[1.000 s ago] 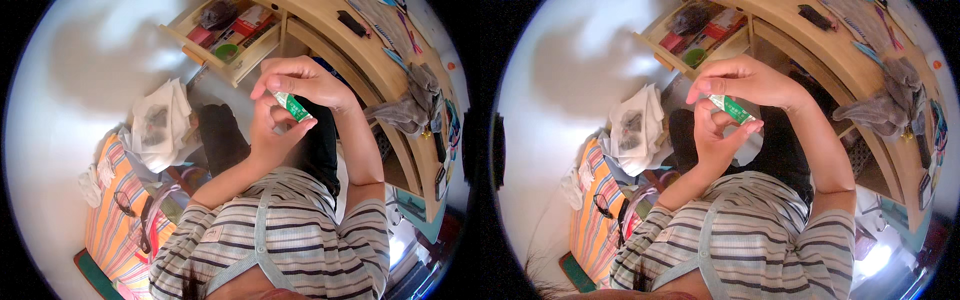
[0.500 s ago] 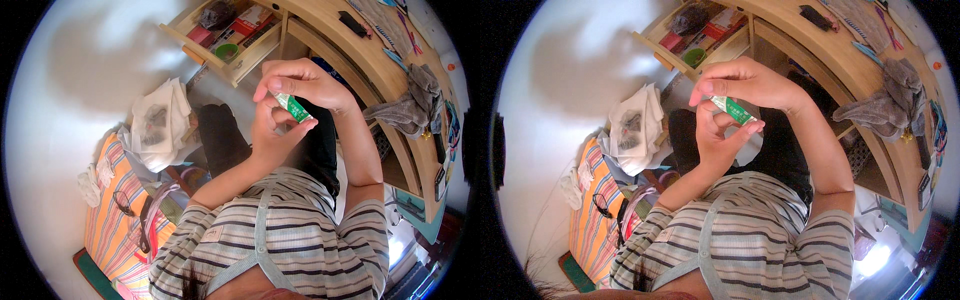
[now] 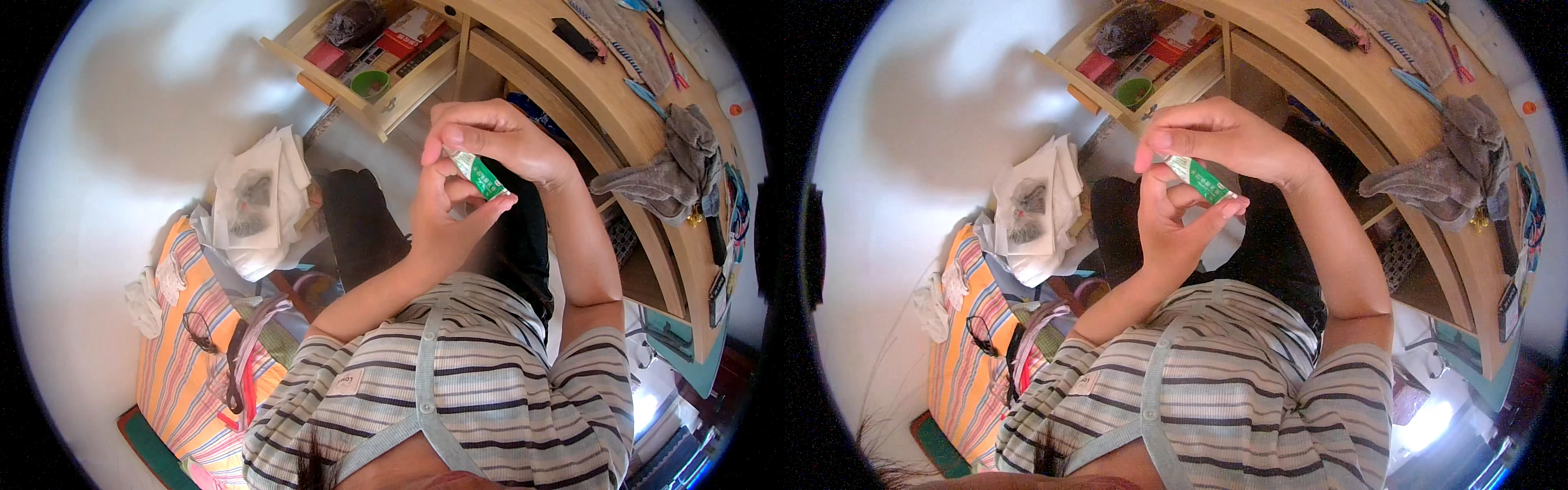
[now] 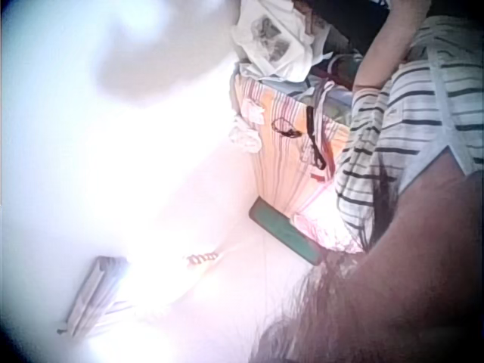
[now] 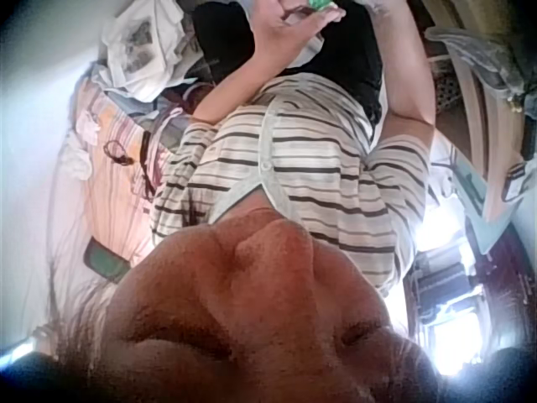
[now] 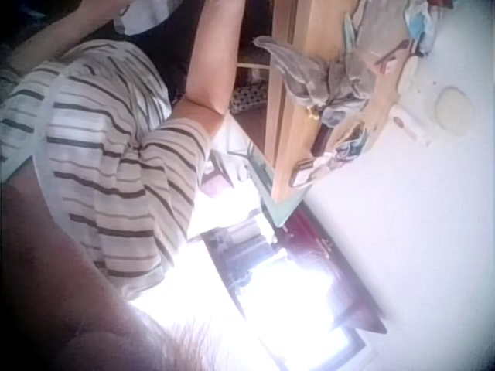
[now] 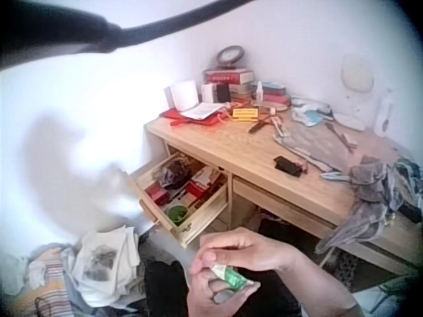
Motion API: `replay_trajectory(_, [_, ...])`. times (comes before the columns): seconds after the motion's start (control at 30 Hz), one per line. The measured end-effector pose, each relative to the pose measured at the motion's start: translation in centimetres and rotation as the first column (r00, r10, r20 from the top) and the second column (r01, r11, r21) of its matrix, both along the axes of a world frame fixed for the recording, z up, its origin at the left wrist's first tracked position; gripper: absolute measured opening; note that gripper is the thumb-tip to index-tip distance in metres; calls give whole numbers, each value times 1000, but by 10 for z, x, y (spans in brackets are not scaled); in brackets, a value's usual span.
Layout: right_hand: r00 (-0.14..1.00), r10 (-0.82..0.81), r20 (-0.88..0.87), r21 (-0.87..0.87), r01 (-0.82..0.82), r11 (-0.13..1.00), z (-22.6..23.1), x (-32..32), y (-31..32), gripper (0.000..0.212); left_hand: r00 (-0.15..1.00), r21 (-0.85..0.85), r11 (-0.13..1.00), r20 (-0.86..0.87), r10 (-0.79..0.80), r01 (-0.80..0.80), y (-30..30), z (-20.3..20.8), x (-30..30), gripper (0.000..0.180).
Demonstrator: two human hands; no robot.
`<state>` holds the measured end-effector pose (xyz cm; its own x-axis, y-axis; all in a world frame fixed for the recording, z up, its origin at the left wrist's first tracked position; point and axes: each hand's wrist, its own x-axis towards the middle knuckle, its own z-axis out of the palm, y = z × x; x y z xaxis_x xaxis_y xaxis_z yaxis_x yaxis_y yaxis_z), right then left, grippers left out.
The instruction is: The person organizes various items on a desk by picking up a calculator, a small container, and several items of clothing and ribbons, placing them into a drawer.
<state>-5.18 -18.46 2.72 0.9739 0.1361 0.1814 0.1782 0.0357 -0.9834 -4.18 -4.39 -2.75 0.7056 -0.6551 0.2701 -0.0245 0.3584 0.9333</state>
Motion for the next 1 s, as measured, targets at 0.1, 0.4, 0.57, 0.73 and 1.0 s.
replay_trajectory(0.1, [1000,2,-24,22,-1,1000,0,-2,0,30,997,48,998,69,-31,27,3,0,1,47])
replay_trajectory(0.4, [999,-5,-32,58,7,998,-3,-7,-2,30,994,56,998,100,-31,25,2,1,-1,46])
replay_trajectory(0.57, [1000,-12,-23,50,13,999,-4,-10,-3,30,992,65,997,113,-51,44,1,0,-1,47])
replay_trajectory(0.73, [1000,-14,-28,55,15,998,-4,-12,-4,30,993,73,996,102,-53,46,0,1,-2,48])
replay_trajectory(1.0, [1000,-24,7,13,24,1000,-5,-12,-8,33,989,100,994,136,-52,38,-2,0,-2,50])
